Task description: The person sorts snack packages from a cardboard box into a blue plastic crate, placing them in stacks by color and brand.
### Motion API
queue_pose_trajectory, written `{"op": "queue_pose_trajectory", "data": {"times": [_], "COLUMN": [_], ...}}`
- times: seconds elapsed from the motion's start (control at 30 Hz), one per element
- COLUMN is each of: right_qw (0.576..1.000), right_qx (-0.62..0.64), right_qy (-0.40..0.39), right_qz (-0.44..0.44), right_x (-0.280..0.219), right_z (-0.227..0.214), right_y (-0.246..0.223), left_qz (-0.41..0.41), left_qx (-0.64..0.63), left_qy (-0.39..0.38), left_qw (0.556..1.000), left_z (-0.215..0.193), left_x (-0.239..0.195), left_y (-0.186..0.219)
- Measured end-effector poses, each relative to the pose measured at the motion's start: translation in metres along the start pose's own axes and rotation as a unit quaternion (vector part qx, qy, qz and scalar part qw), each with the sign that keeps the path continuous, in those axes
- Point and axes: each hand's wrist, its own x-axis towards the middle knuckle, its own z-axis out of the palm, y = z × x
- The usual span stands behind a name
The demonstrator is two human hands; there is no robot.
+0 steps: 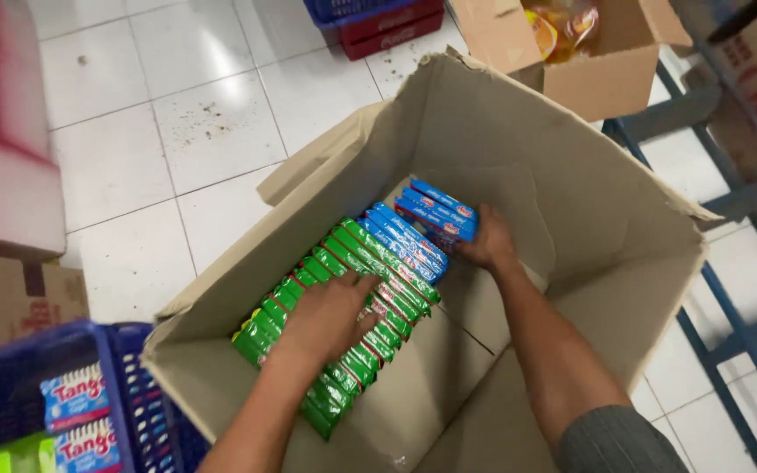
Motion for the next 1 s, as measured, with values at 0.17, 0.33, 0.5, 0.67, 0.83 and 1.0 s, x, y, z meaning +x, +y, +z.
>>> {"op": "queue_pose_trajectory", "data": {"times": [0.17, 0.33, 0.5, 0.67, 0.83, 1.0], "right_qw": [0.997, 0.994, 0.984, 0.969, 0.925, 0.868], "right_qx": [-0.062, -0.108, -0.001, 0.076, 0.313, 0.46], "right_qy": [-0.025, 0.01, 0.108, 0.158, 0.099, -0.036], "right_qz": [0.036, 0.003, -0.142, -0.175, -0.19, -0.183], "right_x": [-0.014, -0.061, -0.15, -0.247, -0.292, -0.309], "right_z": [-0.067, -0.154, -0.234, -0.26, -0.237, -0.214], "right_y": [-0.025, -0.078, -0.154, -0.226, -0.269, -0.314], "left_qz": [-0.032, -0.027, 0.065, 0.064, -0.009, -0.032], "left_qx": [-0.017, -0.093, -0.299, -0.367, -0.467, -0.644], "left_qy": [0.062, 0.112, 0.277, 0.408, 0.446, 0.429], "left_qw": [0.997, 0.989, 0.911, 0.833, 0.763, 0.632], "left_z": [-0.008, -0.015, -0.001, 0.025, 0.032, 0.051], "left_x": [-0.026, -0.086, -0.146, -0.193, -0.253, -0.296], "left_y": [0.001, 0.031, 0.041, 0.028, 0.018, -0.012]}}
